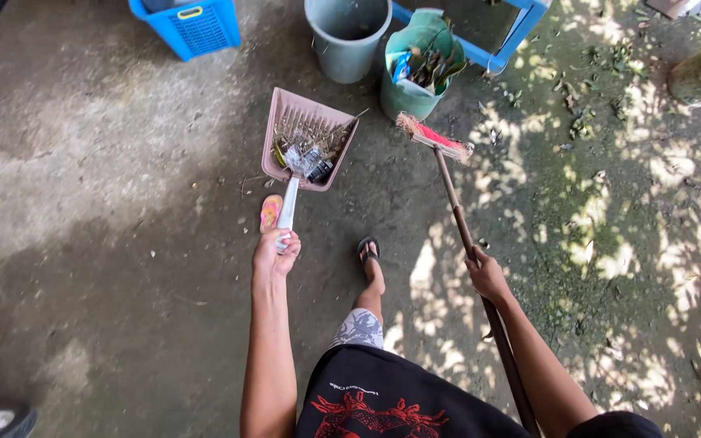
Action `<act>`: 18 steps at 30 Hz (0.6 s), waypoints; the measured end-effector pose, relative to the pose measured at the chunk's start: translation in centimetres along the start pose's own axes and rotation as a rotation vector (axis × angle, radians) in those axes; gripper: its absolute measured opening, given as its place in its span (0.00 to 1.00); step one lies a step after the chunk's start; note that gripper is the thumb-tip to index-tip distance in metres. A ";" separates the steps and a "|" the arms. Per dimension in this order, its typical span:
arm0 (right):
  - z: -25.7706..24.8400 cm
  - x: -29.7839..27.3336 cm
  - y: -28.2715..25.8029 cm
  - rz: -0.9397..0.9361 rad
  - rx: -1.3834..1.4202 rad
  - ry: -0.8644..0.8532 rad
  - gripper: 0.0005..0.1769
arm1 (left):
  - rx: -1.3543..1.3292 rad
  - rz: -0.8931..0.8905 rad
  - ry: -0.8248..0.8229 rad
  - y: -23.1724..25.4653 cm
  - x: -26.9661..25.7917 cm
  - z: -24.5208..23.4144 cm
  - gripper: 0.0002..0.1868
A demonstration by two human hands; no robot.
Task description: Sweeping debris and trash into a dustpan and emptying it into a bin.
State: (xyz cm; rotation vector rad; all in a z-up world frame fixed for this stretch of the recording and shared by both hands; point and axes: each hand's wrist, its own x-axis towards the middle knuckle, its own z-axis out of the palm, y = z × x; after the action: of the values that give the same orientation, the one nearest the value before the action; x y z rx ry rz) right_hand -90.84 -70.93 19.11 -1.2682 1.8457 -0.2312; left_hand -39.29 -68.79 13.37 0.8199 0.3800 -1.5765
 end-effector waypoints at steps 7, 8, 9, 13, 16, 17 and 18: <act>-6.4 16.6 -2.8 -0.084 -0.189 0.038 0.31 | 0.031 0.220 0.072 1.9 8.1 16.3 0.15; -7.9 19.4 -3.2 -0.158 -0.250 0.086 0.30 | 0.139 0.386 0.144 1.9 10.3 19.1 0.21; -8.4 21.3 -6.3 -0.175 -0.234 0.100 0.30 | 0.146 0.402 0.123 3.3 13.1 20.4 0.21; -12.0 25.3 -12.4 -0.164 -0.274 0.118 0.32 | -0.066 0.063 -0.086 3.5 19.7 23.9 0.10; -14.0 28.4 -18.1 -0.172 -0.251 0.094 0.33 | -0.026 0.143 -0.101 4.2 24.0 29.6 0.10; -14.6 29.0 -20.1 -0.168 -0.248 0.065 0.34 | -0.006 0.183 -0.067 4.3 25.3 31.0 0.10; -14.9 29.7 -21.0 -0.170 -0.260 0.051 0.34 | -0.018 0.187 -0.053 4.1 25.9 32.4 0.10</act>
State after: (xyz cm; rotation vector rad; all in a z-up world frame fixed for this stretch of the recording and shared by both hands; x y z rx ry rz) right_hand -90.97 -109.90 24.13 -1.6139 1.8561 -0.1177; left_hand -44.30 -109.79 18.84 0.7754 0.2704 -1.4157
